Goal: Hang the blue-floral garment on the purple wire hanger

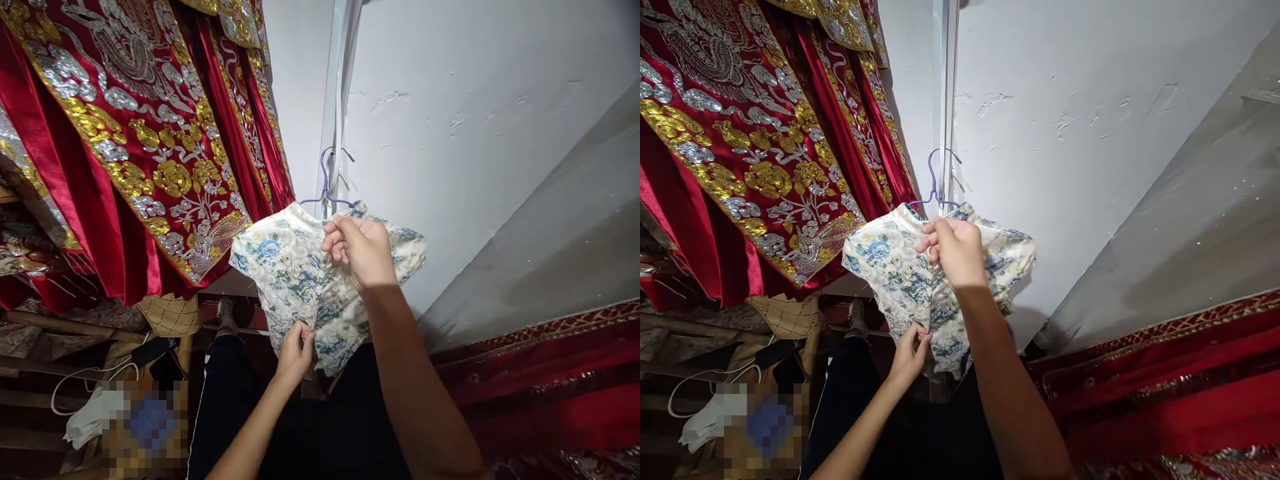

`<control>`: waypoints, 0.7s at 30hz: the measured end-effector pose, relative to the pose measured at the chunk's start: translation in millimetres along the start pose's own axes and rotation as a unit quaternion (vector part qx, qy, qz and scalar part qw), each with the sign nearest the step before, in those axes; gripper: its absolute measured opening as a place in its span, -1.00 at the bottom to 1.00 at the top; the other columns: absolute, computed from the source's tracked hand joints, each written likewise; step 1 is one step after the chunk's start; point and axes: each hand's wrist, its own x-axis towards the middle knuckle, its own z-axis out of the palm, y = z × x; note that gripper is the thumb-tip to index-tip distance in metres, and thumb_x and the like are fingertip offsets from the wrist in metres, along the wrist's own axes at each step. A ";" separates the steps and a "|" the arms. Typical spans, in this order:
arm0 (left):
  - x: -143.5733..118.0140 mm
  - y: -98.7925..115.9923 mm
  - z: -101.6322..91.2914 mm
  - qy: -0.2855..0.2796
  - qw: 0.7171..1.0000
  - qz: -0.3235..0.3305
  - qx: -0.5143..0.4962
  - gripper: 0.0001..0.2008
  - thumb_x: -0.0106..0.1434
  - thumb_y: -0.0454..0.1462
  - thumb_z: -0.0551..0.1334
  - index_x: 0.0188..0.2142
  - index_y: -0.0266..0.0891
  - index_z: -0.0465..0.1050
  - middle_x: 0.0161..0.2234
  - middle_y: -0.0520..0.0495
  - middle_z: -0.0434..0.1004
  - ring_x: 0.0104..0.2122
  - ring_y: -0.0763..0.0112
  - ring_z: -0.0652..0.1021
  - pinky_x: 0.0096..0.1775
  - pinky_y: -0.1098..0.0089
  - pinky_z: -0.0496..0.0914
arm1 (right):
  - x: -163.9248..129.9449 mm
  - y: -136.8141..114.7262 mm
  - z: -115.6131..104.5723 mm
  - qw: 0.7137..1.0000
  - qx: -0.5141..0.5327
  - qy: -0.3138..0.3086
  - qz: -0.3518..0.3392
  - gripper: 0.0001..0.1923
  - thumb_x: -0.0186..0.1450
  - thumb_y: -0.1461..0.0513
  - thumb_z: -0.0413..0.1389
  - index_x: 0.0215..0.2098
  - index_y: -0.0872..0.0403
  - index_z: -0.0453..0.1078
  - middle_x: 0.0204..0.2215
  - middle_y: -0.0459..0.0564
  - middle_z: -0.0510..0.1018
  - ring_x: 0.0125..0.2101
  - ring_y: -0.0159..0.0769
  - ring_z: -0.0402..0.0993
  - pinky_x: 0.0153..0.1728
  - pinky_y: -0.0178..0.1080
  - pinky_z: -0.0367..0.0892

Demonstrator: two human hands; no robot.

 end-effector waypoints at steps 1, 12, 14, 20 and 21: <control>9.0 6.8 -8.9 -0.037 0.999 0.006 -0.003 -0.85 0.32 -0.21 0.18 -0.37 -0.21 0.36 -0.42 -0.01 0.44 -0.35 0.31 0.48 -0.25 0.35 0.36 | -0.8 0.2 -0.1 1.000 -0.003 0.001 -0.003 -0.79 0.28 0.20 0.12 -0.47 0.14 0.43 -0.68 -0.07 0.51 -0.76 -0.53 0.22 -0.73 -0.44 0.06; 102.2 192.5 -93.5 0.076 0.939 0.326 0.072 -0.85 0.41 -0.23 0.19 -0.12 -0.22 0.50 -0.26 -0.03 0.53 -0.31 0.41 0.49 -0.21 0.38 0.36 | -20.4 11.3 -4.5 0.989 -0.131 -0.028 -0.057 -0.76 0.28 0.16 0.06 -0.49 0.08 0.41 -0.74 -0.13 0.43 -0.71 -0.46 0.22 -0.64 -0.38 0.08; 107.5 204.3 -93.8 0.085 0.924 0.351 0.129 -0.84 0.42 -0.24 0.18 -0.26 -0.25 0.48 -0.32 -0.02 0.50 -0.33 0.41 0.48 -0.22 0.39 0.35 | -14.4 19.4 -6.8 0.990 -0.131 -0.021 -0.047 -0.76 0.26 0.14 0.07 -0.50 0.08 0.41 -0.74 -0.13 0.42 -0.71 -0.46 0.22 -0.64 -0.37 0.06; 119.8 175.6 -136.1 0.315 0.895 0.315 -0.030 -0.86 0.41 -0.25 0.20 -0.27 -0.27 0.45 -0.35 0.02 0.44 -0.31 0.48 0.46 -0.19 0.46 0.36 | -28.9 84.4 -29.1 0.983 -0.177 -0.010 0.053 -0.73 0.20 0.17 0.08 -0.62 0.07 0.39 -0.75 -0.11 0.41 -0.69 -0.41 0.23 -0.61 -0.32 0.10; 122.2 161.9 -147.8 0.347 0.888 0.280 -0.113 -0.84 0.40 -0.24 0.21 -0.29 -0.28 0.44 -0.37 0.03 0.42 -0.33 0.51 0.45 -0.21 0.49 0.37 | -38.3 94.5 -31.3 0.983 -0.175 -0.014 0.059 -0.72 0.21 0.18 0.07 -0.64 0.07 0.38 -0.75 -0.10 0.41 -0.68 -0.39 0.24 -0.59 -0.31 0.12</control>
